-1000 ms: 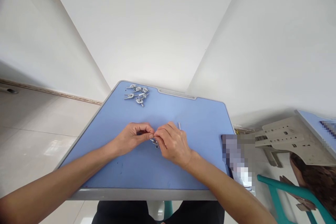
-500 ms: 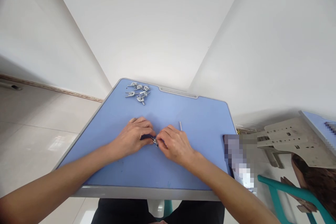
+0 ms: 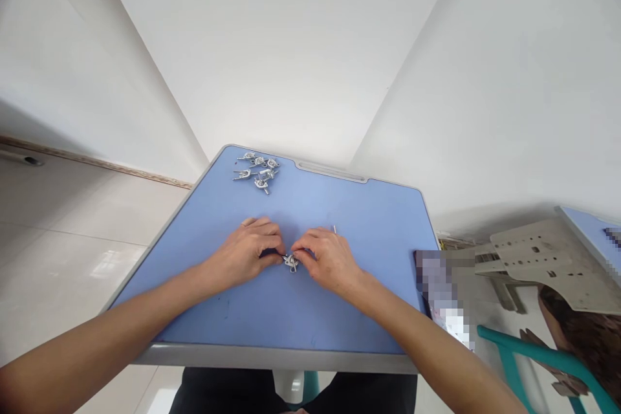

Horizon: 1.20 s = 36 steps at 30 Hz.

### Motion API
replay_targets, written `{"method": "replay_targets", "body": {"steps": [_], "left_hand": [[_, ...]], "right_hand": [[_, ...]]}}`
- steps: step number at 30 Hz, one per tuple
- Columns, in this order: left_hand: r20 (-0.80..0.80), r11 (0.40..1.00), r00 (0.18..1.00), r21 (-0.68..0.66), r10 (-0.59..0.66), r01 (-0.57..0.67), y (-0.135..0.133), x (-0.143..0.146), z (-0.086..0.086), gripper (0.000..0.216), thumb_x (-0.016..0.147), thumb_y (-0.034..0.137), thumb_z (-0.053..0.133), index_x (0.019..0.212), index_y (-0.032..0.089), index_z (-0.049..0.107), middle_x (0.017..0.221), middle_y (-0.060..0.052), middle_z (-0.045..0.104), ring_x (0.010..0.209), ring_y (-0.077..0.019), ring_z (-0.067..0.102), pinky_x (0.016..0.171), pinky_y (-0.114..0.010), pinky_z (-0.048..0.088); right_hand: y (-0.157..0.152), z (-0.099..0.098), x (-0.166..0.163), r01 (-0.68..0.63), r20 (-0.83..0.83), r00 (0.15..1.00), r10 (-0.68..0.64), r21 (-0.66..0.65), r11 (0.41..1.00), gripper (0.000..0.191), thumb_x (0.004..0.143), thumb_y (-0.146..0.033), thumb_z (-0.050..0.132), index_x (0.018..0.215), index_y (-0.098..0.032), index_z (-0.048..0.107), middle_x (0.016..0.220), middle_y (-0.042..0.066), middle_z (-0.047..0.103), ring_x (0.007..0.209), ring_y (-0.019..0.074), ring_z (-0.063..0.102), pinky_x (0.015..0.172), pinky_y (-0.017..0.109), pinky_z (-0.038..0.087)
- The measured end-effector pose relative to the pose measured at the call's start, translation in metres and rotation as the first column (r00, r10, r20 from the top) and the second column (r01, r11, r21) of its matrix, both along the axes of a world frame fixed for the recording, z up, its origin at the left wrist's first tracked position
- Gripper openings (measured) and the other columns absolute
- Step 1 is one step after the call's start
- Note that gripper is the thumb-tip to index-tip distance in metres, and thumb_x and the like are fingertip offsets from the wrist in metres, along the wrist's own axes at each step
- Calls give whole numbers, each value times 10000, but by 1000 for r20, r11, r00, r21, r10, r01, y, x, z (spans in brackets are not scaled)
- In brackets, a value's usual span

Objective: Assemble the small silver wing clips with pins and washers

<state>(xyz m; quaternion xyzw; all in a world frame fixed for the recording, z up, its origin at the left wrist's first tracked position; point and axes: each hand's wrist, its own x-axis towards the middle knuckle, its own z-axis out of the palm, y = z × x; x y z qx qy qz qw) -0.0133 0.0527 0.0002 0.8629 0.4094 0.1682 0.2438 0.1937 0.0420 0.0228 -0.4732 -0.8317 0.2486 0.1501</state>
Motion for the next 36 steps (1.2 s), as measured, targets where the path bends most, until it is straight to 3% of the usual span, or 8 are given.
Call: {"method": "replay_targets", "body": {"steps": [4,10,17,21,29,36], "left_hand": [[-20,999,999,3,-49,49,0,-2,3,123,850,139,654,758,208,696,791,2,638,843,-173,522,758,-325,312],[-16,993,994,29,-111,112,3,-9,4,170,861,140,631,726,214,703,767,0,645,818,-167,521,744,-323,307],[-39,994,993,0,-110,110,2,-8,3,148,833,138,679,721,228,716,747,11,645,811,-170,535,742,-317,299],[-62,995,993,-9,-99,99,3,-8,4,132,831,156,690,723,227,717,745,12,645,813,-174,535,741,-315,301],[-70,993,991,-49,-114,111,4,-10,7,103,805,172,727,740,252,741,747,23,660,829,-172,557,778,-324,315],[-66,992,989,-26,-129,127,4,-13,6,123,807,164,708,729,254,737,728,26,661,799,-167,566,768,-321,330]], "right_hand": [[9,3,-5,-10,21,1000,12,-130,992,173,847,-102,622,800,-238,717,740,-52,690,644,94,585,604,222,391],[18,-7,-3,-271,158,954,255,86,959,167,820,-91,674,841,-249,725,812,-29,687,780,127,599,602,235,368],[15,-15,-4,-382,266,912,312,273,883,99,880,-178,644,880,-239,722,817,-5,663,746,125,553,537,245,297],[16,-17,-7,-392,286,905,314,280,876,124,905,-205,610,844,-234,714,826,-8,662,738,122,552,497,259,234],[18,-12,-11,-348,203,930,308,206,915,102,841,-162,669,861,-249,718,801,-31,670,741,115,573,529,250,277],[18,-17,-15,-398,254,906,340,229,889,93,875,-194,635,813,-221,698,785,-9,661,727,132,559,554,259,316]]}}
